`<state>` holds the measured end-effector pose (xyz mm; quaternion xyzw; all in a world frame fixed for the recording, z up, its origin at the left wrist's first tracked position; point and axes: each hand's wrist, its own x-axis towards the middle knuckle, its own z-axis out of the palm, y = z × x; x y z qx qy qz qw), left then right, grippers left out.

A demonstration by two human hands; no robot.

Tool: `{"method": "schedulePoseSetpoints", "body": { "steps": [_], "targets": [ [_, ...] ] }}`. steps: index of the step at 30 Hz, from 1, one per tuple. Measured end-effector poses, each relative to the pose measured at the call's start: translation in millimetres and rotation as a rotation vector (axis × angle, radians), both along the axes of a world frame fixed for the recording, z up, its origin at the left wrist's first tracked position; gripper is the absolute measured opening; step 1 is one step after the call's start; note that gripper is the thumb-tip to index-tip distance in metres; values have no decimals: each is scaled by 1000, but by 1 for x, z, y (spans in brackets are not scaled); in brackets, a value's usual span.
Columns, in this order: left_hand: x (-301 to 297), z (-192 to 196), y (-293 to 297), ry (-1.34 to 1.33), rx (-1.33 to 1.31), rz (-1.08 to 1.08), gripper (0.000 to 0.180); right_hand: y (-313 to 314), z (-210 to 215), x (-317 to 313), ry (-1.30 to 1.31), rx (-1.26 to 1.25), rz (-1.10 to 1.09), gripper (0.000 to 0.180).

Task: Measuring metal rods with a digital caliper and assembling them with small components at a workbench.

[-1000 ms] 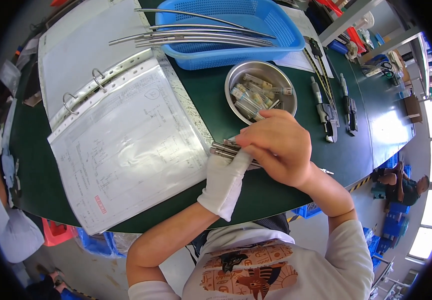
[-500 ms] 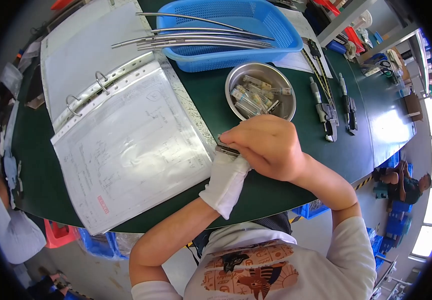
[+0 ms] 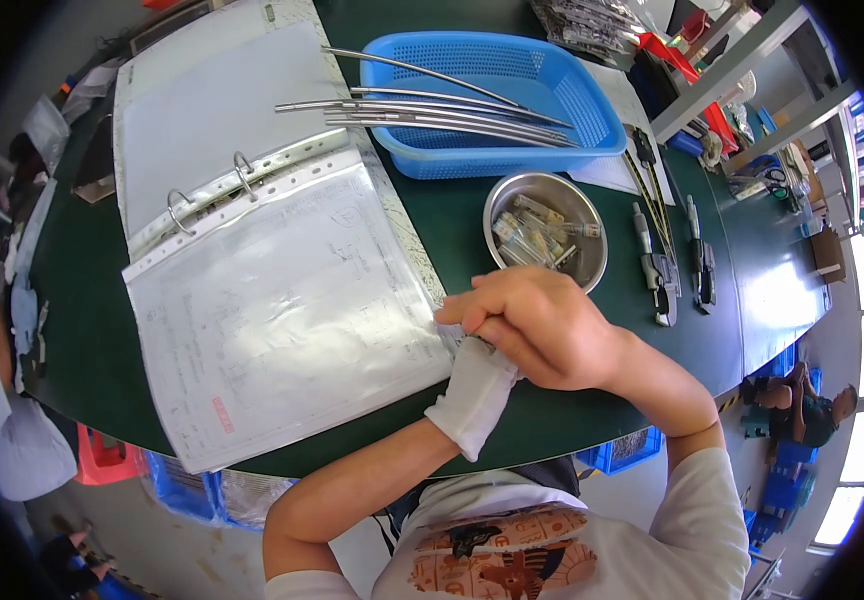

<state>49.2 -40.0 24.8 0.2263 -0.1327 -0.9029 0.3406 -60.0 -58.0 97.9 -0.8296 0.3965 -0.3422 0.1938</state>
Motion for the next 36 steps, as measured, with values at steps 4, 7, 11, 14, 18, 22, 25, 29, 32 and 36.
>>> {"method": "schedulePoseSetpoints", "body": {
  "steps": [4,7,11,14,18,22,25,29,32,36],
  "targets": [
    [-1,-5,-1,15,-2,-29,33,-6,-6,8,58,-45,23,13],
    [-2,-5,-2,35,-16,-49,34,-11,-1,10,23,-6,12,12],
    [2,1,-7,-60,-135,-114,36,-30,19,8,102,241,-34,10],
    [3,8,-10,-113,-115,-122,27,-75,29,-1,-62,141,-137,10],
    [4,13,-12,-119,-101,-118,25,-158,29,-27,363,-79,-513,16],
    [4,13,-13,-99,-63,-118,26,-195,16,-54,639,219,-507,23],
    [3,10,-13,-91,-52,-133,27,-202,10,-68,672,328,-395,27],
    [3,9,-13,-91,-19,-147,26,-196,4,-76,615,416,-278,27],
    [2,11,-13,-95,-22,-145,25,-183,3,-74,756,148,-336,23],
    [3,12,-13,-86,-21,-126,23,-163,28,-65,745,-149,-553,17]
  ]
}}
